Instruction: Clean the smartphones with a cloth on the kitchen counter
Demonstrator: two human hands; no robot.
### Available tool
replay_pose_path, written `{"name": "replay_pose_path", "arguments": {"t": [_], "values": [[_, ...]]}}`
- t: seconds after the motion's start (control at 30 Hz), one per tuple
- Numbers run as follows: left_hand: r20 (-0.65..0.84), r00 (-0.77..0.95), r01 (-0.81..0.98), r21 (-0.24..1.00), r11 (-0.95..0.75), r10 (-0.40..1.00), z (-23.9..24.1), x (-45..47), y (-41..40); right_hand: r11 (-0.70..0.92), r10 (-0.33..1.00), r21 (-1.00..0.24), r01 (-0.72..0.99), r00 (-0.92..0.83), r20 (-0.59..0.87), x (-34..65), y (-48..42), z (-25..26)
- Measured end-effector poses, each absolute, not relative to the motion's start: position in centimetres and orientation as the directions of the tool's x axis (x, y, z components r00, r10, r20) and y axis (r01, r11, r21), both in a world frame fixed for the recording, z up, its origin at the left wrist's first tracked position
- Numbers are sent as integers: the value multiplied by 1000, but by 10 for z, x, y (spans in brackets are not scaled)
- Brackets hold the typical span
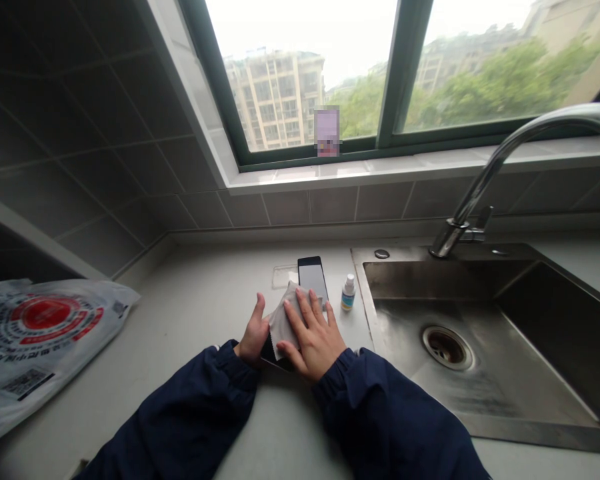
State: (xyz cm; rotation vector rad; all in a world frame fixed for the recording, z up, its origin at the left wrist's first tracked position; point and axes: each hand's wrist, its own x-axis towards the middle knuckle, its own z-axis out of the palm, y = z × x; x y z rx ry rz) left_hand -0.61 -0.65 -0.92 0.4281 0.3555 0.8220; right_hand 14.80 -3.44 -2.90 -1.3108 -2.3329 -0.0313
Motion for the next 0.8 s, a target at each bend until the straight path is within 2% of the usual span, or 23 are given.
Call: {"name": "replay_pose_path", "arguments": {"t": [0.17, 0.43, 0.63, 0.8], "values": [[-152, 603, -661, 455, 597, 783, -15, -7, -6, 636, 748, -166, 754, -548, 375, 146, -36, -29], [-98, 665, -620, 481, 620, 740, -6, -7, -9, 513, 816, -181, 839, -411, 407, 150, -32, -27], [-53, 665, -614, 530, 586, 745, -12, -8, -8, 490, 822, -177, 853, -386, 418, 147, -34, -30], [-33, 633, -656, 508, 558, 774, -16, -8, -4, 517, 822, -186, 835, -424, 381, 144, -37, -28]]}}
